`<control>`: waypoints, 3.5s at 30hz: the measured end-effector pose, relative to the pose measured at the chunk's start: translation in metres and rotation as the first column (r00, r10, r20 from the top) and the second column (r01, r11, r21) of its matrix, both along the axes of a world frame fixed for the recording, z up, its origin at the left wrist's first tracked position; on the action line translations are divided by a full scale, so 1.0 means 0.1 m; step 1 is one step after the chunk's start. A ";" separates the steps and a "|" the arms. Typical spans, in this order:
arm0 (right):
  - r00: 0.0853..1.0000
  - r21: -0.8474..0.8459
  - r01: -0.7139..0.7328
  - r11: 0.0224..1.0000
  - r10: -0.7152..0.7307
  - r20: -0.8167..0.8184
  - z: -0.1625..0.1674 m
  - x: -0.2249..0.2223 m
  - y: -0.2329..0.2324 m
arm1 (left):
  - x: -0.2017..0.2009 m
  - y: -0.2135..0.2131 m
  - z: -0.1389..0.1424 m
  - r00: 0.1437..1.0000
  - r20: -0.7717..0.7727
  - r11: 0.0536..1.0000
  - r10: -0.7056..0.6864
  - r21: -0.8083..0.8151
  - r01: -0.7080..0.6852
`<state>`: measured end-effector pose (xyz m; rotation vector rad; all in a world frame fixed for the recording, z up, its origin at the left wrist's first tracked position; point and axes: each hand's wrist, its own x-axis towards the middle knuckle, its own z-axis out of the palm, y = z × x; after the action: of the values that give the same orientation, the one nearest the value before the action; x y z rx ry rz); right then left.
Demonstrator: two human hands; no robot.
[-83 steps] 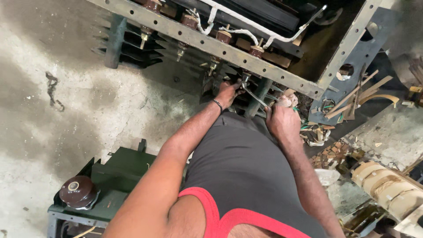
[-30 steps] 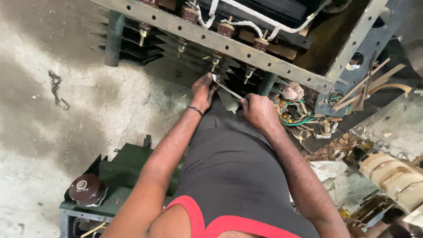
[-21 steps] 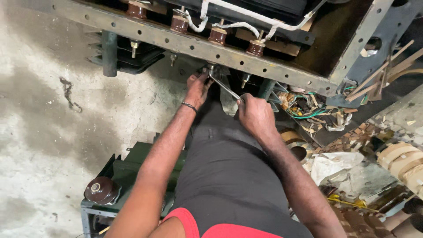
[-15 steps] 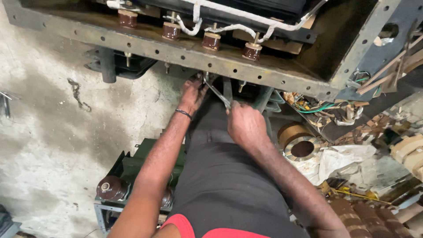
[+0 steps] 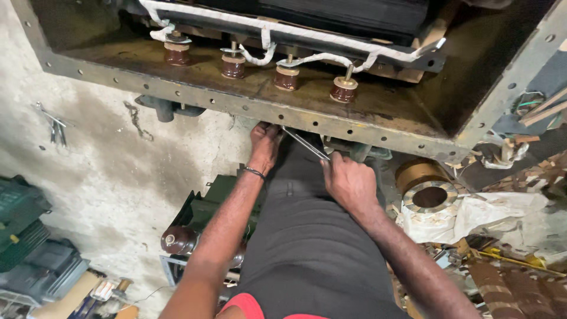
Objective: The person works on a transformer tank in a workshop, using a wrench to tighten bolts on the underside of the unit and fitting small hardware by hand. They then pick up pliers and work on the wired terminal connections along the tank's edge.
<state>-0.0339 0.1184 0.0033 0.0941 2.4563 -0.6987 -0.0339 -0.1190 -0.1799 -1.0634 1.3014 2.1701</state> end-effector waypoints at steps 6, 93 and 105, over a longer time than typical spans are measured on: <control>0.999 0.054 -0.028 0.998 0.029 -0.019 -0.32 0.15 0.13 | 0.01 0.03 0.02 0.999 0.044 0.992 -0.011 -0.126 0.017; 0.989 0.229 -0.126 0.965 0.140 -0.048 0.41 -0.59 -1.94 | -0.78 -1.13 0.29 0.971 0.108 0.899 0.215 0.366 -0.240; 0.975 0.340 -0.102 0.935 0.162 -0.154 0.52 -0.54 -2.03 | -0.88 -1.26 0.21 0.994 0.075 0.961 0.084 0.256 -0.100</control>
<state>-0.0877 -0.0848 0.0555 -0.0074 2.7046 -0.2386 -0.1223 -0.2447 -0.1590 -1.0938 0.9244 2.2783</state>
